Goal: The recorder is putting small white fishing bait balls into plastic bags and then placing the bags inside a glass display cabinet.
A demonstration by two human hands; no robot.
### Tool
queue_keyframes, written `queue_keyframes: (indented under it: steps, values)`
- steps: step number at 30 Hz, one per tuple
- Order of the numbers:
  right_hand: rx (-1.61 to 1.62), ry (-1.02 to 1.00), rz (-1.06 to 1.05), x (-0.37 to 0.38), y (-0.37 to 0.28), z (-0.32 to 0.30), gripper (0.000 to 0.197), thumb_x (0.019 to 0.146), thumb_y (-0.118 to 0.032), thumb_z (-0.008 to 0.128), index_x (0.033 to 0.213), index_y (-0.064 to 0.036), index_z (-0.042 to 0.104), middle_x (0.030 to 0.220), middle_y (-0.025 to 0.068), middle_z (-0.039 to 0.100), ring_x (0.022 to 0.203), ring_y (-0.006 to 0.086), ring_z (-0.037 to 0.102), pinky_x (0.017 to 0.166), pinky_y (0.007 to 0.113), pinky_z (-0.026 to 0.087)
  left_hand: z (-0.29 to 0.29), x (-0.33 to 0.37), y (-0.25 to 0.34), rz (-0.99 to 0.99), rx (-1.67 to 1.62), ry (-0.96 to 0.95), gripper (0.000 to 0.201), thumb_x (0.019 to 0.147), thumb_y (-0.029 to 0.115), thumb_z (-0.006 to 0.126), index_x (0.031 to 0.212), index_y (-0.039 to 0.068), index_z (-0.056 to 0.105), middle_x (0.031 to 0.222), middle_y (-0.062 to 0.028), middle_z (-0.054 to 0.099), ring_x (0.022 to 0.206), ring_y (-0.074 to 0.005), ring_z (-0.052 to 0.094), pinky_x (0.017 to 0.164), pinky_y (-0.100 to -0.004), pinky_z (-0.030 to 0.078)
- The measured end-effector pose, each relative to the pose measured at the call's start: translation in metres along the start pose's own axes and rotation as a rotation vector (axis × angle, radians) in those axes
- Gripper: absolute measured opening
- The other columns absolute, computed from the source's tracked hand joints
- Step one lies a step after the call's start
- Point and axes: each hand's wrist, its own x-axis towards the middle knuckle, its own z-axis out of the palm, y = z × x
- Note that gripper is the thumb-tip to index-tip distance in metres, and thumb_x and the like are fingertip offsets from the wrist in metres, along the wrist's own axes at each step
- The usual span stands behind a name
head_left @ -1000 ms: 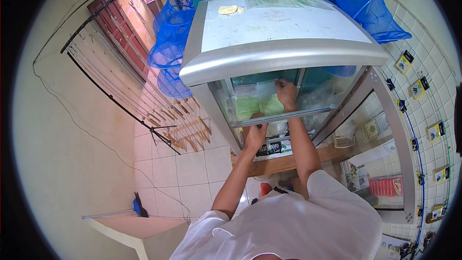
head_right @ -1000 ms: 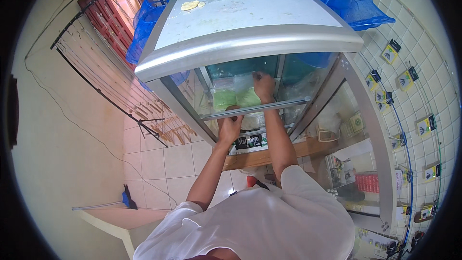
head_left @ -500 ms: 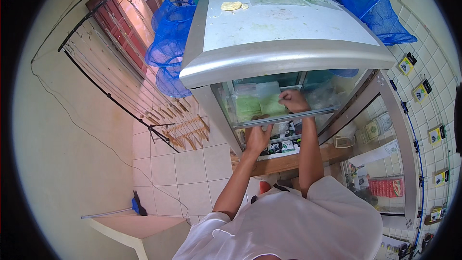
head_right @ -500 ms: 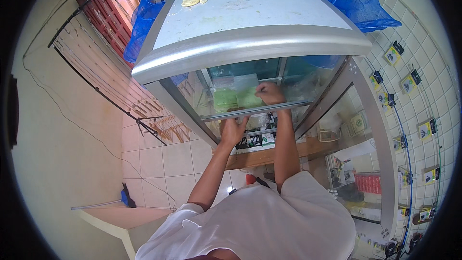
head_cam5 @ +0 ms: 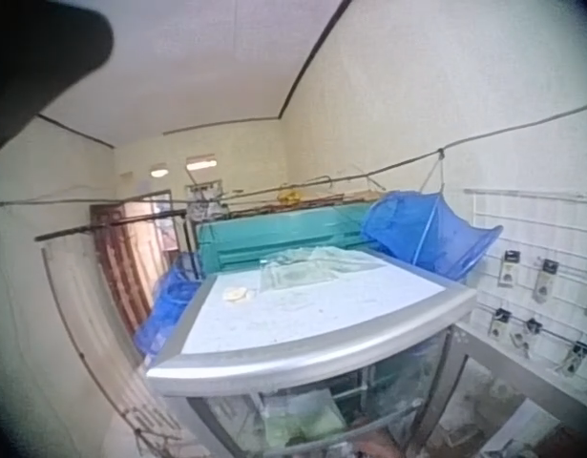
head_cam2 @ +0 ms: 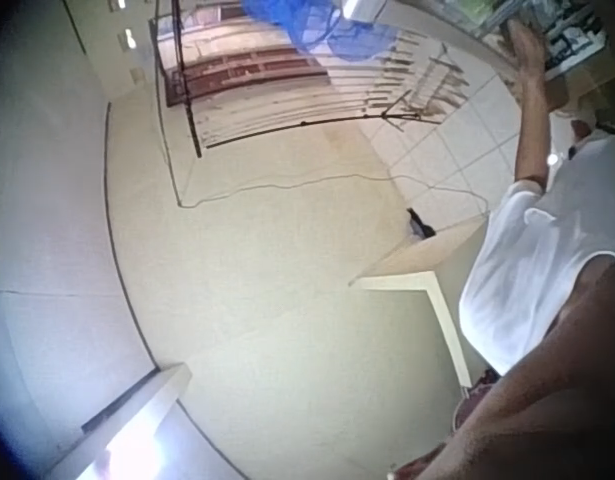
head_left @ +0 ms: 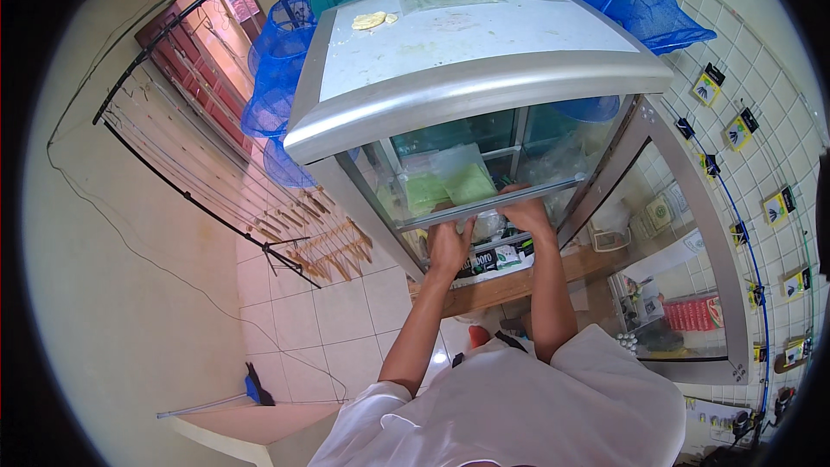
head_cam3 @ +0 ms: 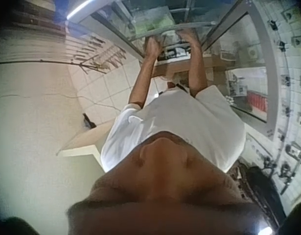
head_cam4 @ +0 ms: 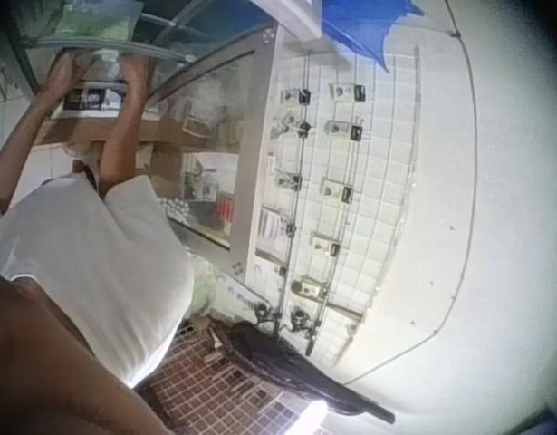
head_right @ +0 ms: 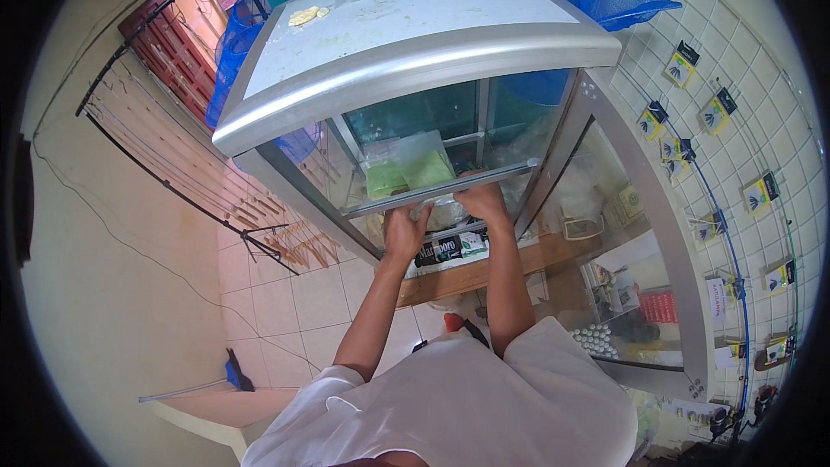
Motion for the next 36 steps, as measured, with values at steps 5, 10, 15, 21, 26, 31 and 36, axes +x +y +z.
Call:
queue_keyframes:
  steps: [5, 10, 15, 21, 26, 31, 36]
  values:
    - [0.023, 0.119, 0.055, 0.004, -0.005, 0.013, 0.013, 0.076, -0.007, 0.069, 0.087, -0.0013, 0.069, 0.078, 0.0132, 0.067, 0.072, 0.0232, 0.064, 0.067, 0.034, 0.049, 0.006, 0.002, -0.004, 0.024, -0.013, 0.035, 0.025, 0.085, 0.015, 0.071, 0.102, -0.003, 0.067, 0.111, -0.0233, 0.062, 0.105, -0.0438, 0.057, 0.092, -0.0474, 0.045]
    - [-0.011, 0.197, -0.047, 0.018, -0.004, 0.020, 0.020, 0.075, -0.010, 0.069, 0.094, -0.0037, 0.071, 0.093, 0.0161, 0.068, 0.082, 0.0295, 0.066, 0.073, 0.037, 0.052, 0.007, -0.001, -0.012, 0.052, 0.014, 0.105, 0.023, 0.086, 0.015, 0.071, 0.099, -0.004, 0.069, 0.113, -0.0244, 0.063, 0.107, -0.0438, 0.057, 0.094, -0.0474, 0.044]
    - [-0.116, 0.193, -0.079, 0.044, -0.006, 0.031, 0.027, 0.075, -0.018, 0.070, 0.100, -0.0070, 0.072, 0.101, 0.0172, 0.066, 0.096, 0.0325, 0.064, 0.086, 0.040, 0.050, 0.006, -0.005, -0.002, 0.009, 0.045, 0.094, 0.024, 0.089, 0.020, 0.068, 0.095, -0.004, 0.072, 0.117, -0.0251, 0.063, 0.112, -0.0440, 0.055, 0.096, -0.0464, 0.043]
    - [-0.197, 0.114, -0.136, 0.074, -0.025, 0.048, 0.046, 0.077, -0.032, 0.071, 0.118, -0.0119, 0.067, 0.128, 0.0171, 0.056, 0.122, 0.0357, 0.052, 0.103, 0.047, 0.042, 0.004, -0.008, 0.004, -0.075, 0.032, 0.065, 0.036, 0.088, 0.027, 0.070, 0.109, -0.002, 0.070, 0.120, -0.0268, 0.061, 0.116, -0.0430, 0.054, 0.098, -0.0460, 0.044]
    - [-0.349, -0.057, 0.120, 0.077, -0.052, 0.063, 0.068, 0.075, -0.041, 0.075, 0.136, -0.0152, 0.056, 0.151, 0.0217, 0.034, 0.137, 0.0429, 0.035, 0.107, 0.059, 0.036, 0.005, -0.010, 0.001, -0.152, 0.030, 0.063, 0.041, 0.085, 0.027, 0.071, 0.113, -0.003, 0.065, 0.111, -0.0268, 0.064, 0.106, -0.0418, 0.061, 0.093, -0.0458, 0.048]
    - [-0.410, 0.033, 0.158, 0.078, -0.060, 0.068, 0.075, 0.073, -0.041, 0.076, 0.138, -0.0151, 0.051, 0.150, 0.0198, 0.032, 0.135, 0.0473, 0.035, 0.103, 0.060, 0.040, 0.006, -0.011, -0.003, -0.177, -0.073, 0.129, 0.048, 0.083, 0.021, 0.072, 0.122, -0.003, 0.058, 0.107, -0.0257, 0.066, 0.099, -0.0389, 0.065, 0.089, -0.0447, 0.050]
    - [-0.434, 0.070, 0.196, 0.080, -0.071, 0.070, 0.077, 0.072, -0.039, 0.077, 0.139, -0.0139, 0.049, 0.149, 0.0197, 0.033, 0.132, 0.0480, 0.038, 0.101, 0.060, 0.041, 0.005, -0.011, -0.002, -0.206, -0.104, 0.100, 0.044, 0.083, 0.016, 0.069, 0.121, -0.003, 0.058, 0.107, -0.0263, 0.066, 0.100, -0.0377, 0.066, 0.089, -0.0437, 0.051]
